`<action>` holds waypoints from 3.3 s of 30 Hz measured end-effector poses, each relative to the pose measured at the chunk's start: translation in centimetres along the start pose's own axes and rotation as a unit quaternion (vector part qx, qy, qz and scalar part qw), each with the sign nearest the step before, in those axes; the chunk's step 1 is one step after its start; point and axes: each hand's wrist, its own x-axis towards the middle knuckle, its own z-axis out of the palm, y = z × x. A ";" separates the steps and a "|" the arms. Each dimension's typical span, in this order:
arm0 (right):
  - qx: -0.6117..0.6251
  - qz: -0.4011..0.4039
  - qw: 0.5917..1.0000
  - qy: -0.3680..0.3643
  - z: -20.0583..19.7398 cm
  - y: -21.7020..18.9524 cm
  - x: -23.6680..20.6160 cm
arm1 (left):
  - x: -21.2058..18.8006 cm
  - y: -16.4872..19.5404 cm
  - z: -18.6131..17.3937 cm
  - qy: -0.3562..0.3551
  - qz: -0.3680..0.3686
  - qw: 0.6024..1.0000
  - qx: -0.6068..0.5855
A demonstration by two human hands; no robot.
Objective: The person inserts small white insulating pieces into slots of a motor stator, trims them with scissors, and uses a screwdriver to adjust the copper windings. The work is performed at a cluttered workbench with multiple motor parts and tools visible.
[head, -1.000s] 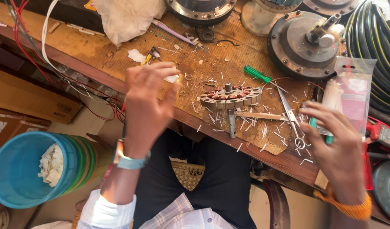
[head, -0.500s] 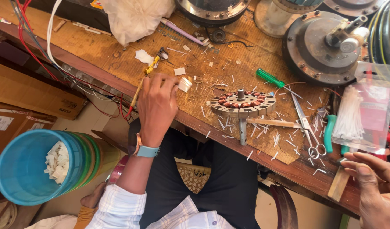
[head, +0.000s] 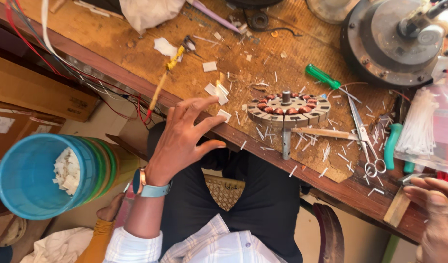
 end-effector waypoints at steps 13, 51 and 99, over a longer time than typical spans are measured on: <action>-0.216 -0.035 0.976 -0.015 3.2 -7.0 1.4 | -5.3 0.1 3.5 0.126 -0.056 0.990 0.013; 0.184 0.067 0.978 -0.070 -2.0 -3.9 -0.1 | -2.6 2.9 0.9 0.179 -0.199 0.847 -0.458; 0.158 0.223 0.809 -0.520 11.2 -5.0 -6.0 | 2.3 11.6 3.4 -0.019 -0.308 0.859 -0.408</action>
